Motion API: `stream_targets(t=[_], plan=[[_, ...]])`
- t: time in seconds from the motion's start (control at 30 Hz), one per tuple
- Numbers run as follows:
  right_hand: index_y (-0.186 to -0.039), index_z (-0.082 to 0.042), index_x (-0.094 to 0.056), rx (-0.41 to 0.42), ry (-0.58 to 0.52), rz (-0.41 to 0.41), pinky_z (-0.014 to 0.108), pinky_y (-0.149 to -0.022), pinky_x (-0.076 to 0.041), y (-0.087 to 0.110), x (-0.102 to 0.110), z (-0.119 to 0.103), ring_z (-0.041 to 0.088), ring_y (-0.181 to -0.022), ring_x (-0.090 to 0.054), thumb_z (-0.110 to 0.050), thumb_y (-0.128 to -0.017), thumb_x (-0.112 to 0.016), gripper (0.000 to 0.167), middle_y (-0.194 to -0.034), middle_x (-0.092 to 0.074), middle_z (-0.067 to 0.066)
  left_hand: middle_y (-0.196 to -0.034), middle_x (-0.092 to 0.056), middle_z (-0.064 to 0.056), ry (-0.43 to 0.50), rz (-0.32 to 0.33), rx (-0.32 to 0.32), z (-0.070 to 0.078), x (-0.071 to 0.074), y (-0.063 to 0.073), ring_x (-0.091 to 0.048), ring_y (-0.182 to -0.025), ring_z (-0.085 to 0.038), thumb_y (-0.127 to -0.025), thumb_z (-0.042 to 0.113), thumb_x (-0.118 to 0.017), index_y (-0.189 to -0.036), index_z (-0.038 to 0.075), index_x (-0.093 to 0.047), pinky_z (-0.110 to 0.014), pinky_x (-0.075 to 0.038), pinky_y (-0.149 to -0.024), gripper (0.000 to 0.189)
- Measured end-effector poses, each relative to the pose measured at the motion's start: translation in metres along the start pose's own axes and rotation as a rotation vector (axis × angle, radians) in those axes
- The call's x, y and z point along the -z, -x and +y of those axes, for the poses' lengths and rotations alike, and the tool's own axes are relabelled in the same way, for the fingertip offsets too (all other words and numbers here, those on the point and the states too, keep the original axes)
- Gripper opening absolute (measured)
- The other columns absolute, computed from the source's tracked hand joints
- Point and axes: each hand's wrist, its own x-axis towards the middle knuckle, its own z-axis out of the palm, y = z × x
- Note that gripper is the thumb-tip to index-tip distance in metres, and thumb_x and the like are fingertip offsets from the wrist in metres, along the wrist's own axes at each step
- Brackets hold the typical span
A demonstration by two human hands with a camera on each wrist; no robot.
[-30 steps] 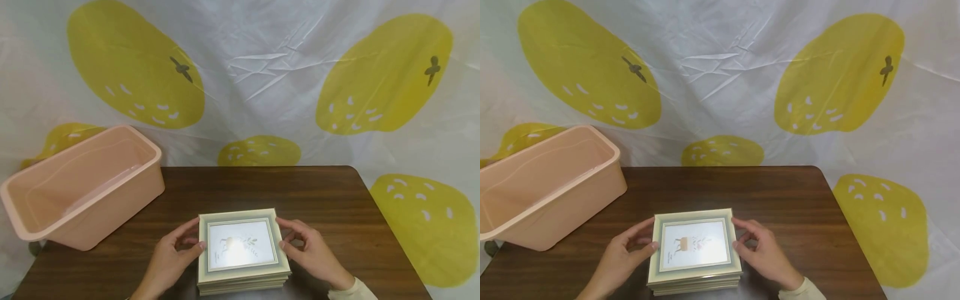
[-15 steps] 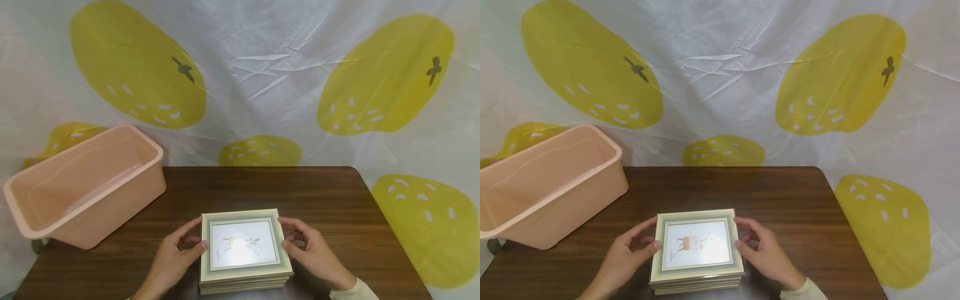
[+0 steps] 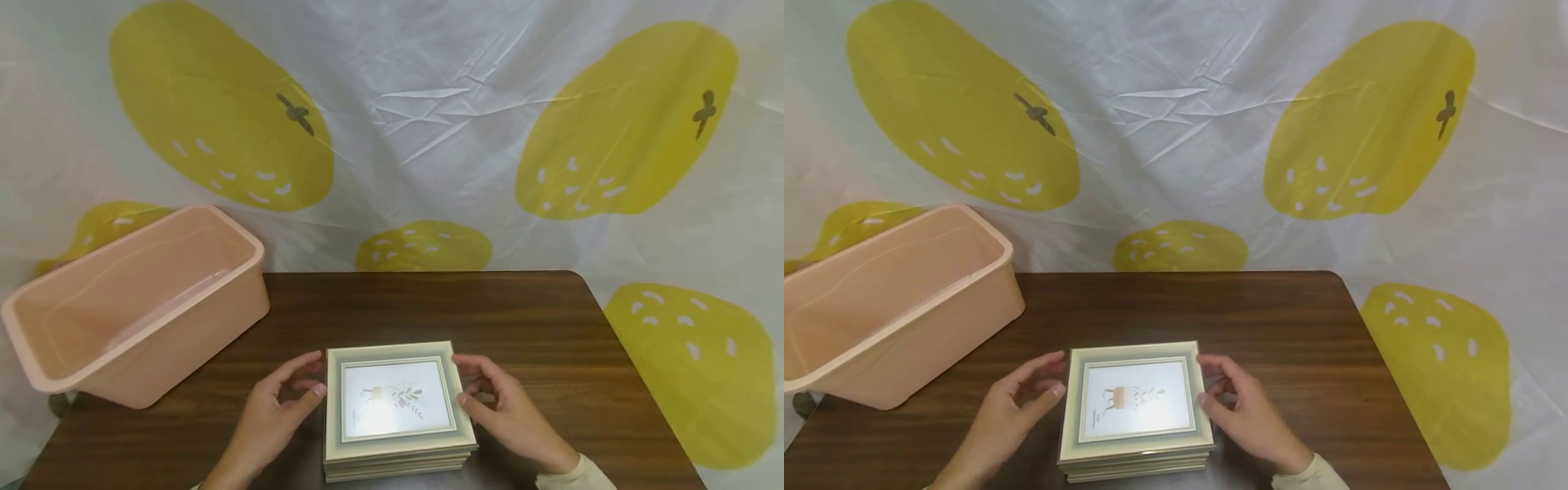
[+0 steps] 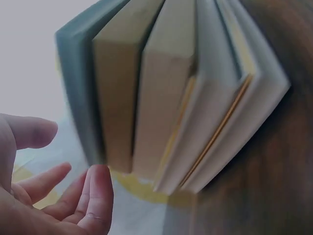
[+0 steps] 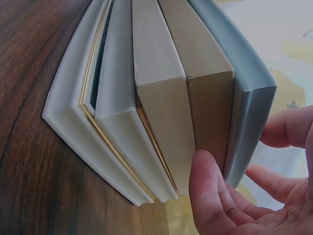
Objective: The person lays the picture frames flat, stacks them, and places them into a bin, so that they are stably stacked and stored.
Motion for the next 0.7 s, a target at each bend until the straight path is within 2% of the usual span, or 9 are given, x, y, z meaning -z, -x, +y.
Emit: stream_targets(t=[0.17,0.33,0.43,0.57,0.7], plan=[[-0.145,-0.013,-0.059,0.021,0.046,-0.005,0.03,-0.075,-0.062,0.001,0.001,0.002,0.014,-0.095,-0.067,-0.007,-0.1,-0.071,0.047,-0.136,-0.065,0.019,-0.132,-0.071,-0.004,-0.041,0.061,-0.09,0.01,0.019,-0.002,-0.067,-0.109,-0.007,-0.101,0.02,-0.073,-0.139,0.019,-0.067,-0.025,-0.057,-0.083,0.039],[-0.145,-0.014,-0.06,0.033,0.059,-0.011,0.031,-0.077,-0.062,0.0,0.0,0.005,0.014,-0.097,-0.066,-0.008,-0.1,-0.072,0.047,-0.134,-0.066,0.016,-0.127,-0.071,0.009,-0.023,0.173,-0.144,0.018,0.041,-0.001,-0.067,-0.108,-0.006,-0.104,0.016,-0.069,-0.139,0.015,-0.066,-0.02,-0.057,-0.085,0.036],[-0.145,-0.014,-0.059,0.039,0.061,-0.006,0.032,-0.077,-0.062,0.0,-0.001,0.006,0.015,-0.097,-0.067,-0.008,-0.099,-0.072,0.048,-0.131,-0.067,0.015,-0.123,-0.072,0.011,0.08,0.255,-0.166,0.022,0.054,-0.001,-0.068,-0.105,-0.006,-0.103,0.006,-0.068,-0.137,0.006,-0.066,-0.018,-0.058,-0.084,0.034],[-0.145,-0.014,-0.059,0.03,0.058,0.005,0.032,-0.081,-0.06,0.0,-0.003,0.008,0.016,-0.098,-0.067,-0.009,-0.099,-0.072,0.049,-0.13,-0.068,0.015,-0.118,-0.073,0.003,0.244,0.367,-0.199,0.026,0.07,-0.001,-0.069,-0.101,-0.009,-0.099,-0.008,-0.065,-0.131,-0.002,-0.067,-0.017,-0.058,-0.08,0.033],[-0.145,-0.015,-0.059,0.004,0.049,0.013,0.032,-0.08,-0.06,0.0,-0.004,0.008,0.018,-0.099,-0.067,-0.01,-0.099,-0.073,0.049,-0.131,-0.068,0.017,-0.115,-0.073,-0.003,0.337,0.495,-0.227,0.028,0.084,0.001,-0.068,-0.099,-0.012,-0.097,-0.016,-0.062,-0.13,-0.006,-0.067,-0.017,-0.058,-0.077,0.035]])
